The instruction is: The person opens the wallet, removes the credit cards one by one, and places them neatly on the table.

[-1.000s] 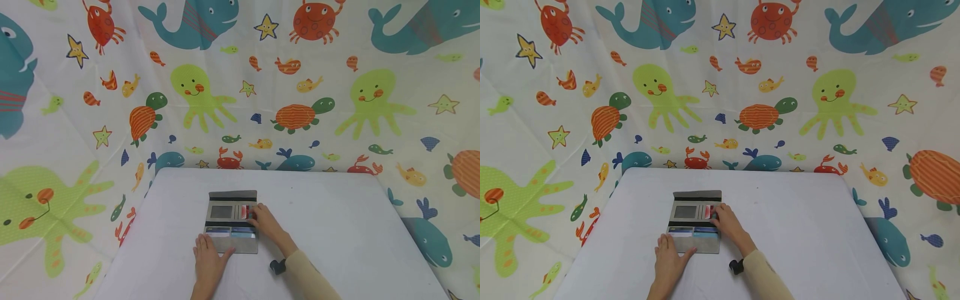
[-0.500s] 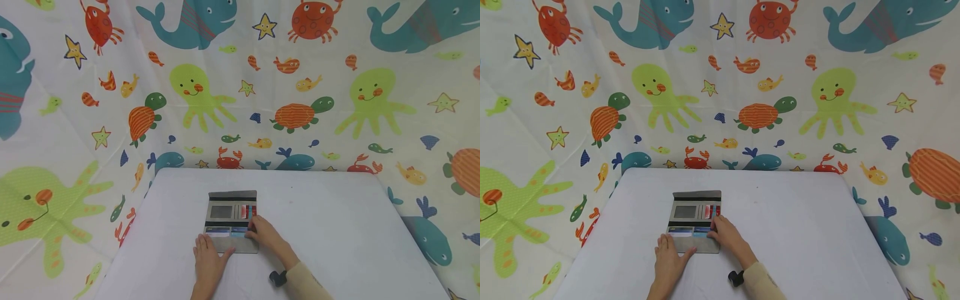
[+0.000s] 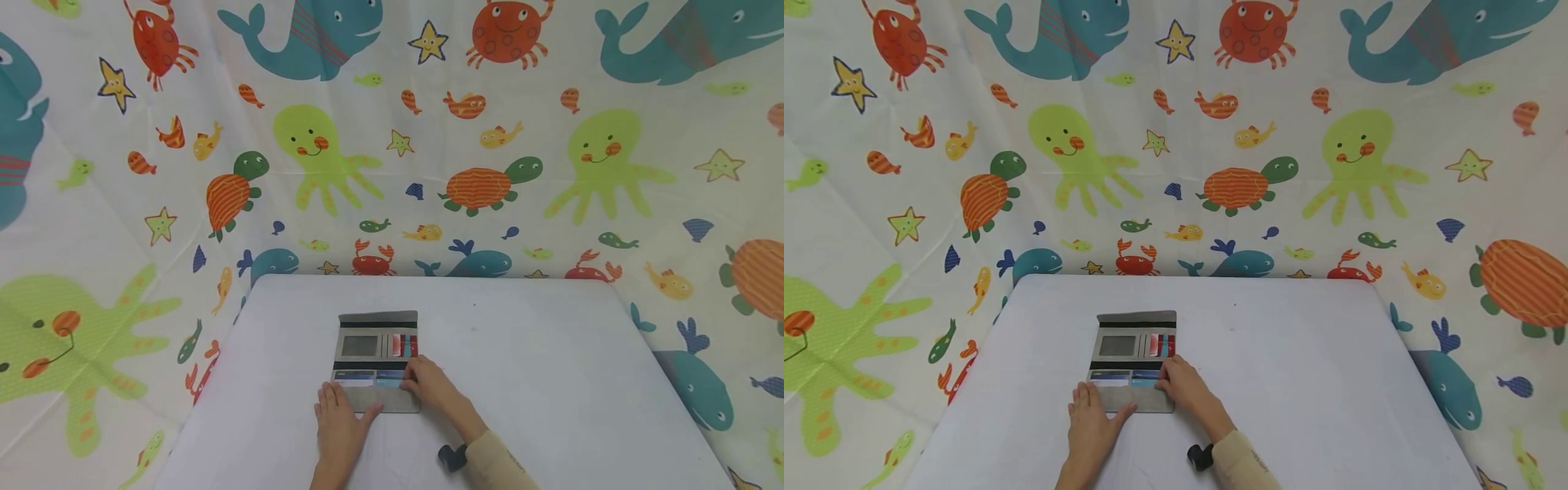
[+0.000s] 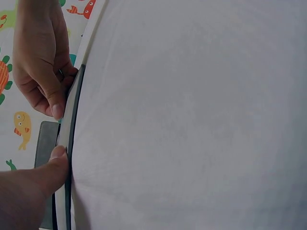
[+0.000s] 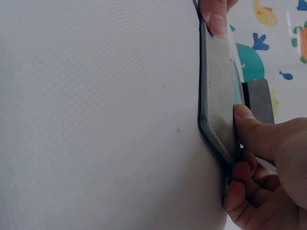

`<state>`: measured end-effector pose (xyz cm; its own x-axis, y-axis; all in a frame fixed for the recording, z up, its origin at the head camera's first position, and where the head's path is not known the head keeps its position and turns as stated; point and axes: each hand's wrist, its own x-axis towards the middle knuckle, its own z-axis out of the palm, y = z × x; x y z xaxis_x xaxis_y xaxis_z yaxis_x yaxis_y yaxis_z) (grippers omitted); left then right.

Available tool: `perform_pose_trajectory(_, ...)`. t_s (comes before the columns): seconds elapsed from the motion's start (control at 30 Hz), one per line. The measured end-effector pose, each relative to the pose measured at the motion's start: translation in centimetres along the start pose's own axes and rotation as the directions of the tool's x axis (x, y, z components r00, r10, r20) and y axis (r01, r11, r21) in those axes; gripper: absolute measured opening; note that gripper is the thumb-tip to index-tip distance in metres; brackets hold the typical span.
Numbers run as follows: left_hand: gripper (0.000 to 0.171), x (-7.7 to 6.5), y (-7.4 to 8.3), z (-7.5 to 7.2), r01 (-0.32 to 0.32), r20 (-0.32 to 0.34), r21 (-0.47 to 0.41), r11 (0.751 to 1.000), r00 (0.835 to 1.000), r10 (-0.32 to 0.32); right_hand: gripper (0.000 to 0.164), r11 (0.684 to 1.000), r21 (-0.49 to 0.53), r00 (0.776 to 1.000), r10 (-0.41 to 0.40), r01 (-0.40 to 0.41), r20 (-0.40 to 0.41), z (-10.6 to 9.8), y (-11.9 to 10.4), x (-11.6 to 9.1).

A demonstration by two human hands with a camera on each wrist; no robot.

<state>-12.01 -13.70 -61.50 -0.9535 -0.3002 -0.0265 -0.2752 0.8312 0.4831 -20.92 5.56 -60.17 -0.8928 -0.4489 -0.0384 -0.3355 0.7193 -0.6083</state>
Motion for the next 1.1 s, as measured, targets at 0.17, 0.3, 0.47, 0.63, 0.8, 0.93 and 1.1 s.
perform_pose_trajectory(0.17, 0.115, 0.20, 0.17, 0.01, -0.005, -0.005, -0.010, 1.000, 1.000, 0.005, 0.015, 1.000, 0.018, 1.000, 0.007, -0.007, 0.000, -0.19, 0.26, 0.42)
perform_pose_trajectory(0.3, 0.115, 0.37, 0.31, 0.01, -0.014, -0.011, -0.013, 1.000, 1.000, 0.014, 0.015, 1.000, 0.023, 1.000, 0.013, -0.013, 0.002, -0.34, 0.32, 0.71)
perform_pose_trajectory(0.47, 0.115, 0.42, 0.29, 0.12, -0.024, -0.018, -0.013, 1.000, 1.000, 0.024, 0.014, 1.000, 0.015, 1.000, 0.025, -0.025, -0.010, -0.19, 0.40, 0.82)
perform_pose_trajectory(0.63, 0.115, 0.17, 0.07, 0.32, -0.008, -0.006, -0.007, 1.000, 1.000, 0.008, 0.013, 0.999, 0.016, 0.999, 0.036, -0.036, -0.002, 0.32, 0.39, 0.74)
perform_pose_trajectory(0.8, 0.116, -0.08, -0.11, 0.52, 0.001, -0.019, 0.001, 1.000, 1.000, -0.001, 0.012, 0.999, 0.009, 0.999, 0.042, -0.042, 0.016, 0.60, 0.35, 0.71)
perform_pose_trajectory(0.93, 0.117, -0.12, -0.12, 0.48, -0.010, -0.037, 0.009, 1.000, 0.999, 0.011, 0.014, 0.999, 0.017, 0.999, 0.033, -0.034, 0.022, 0.50, 0.36, 0.62)
perform_pose_trajectory(1.1, 0.116, -0.07, -0.01, 0.38, -0.014, -0.035, 0.015, 1.000, 0.999, 0.014, 0.017, 0.999, 0.026, 0.999, 0.038, -0.038, 0.019, 0.44, 0.28, 0.53)
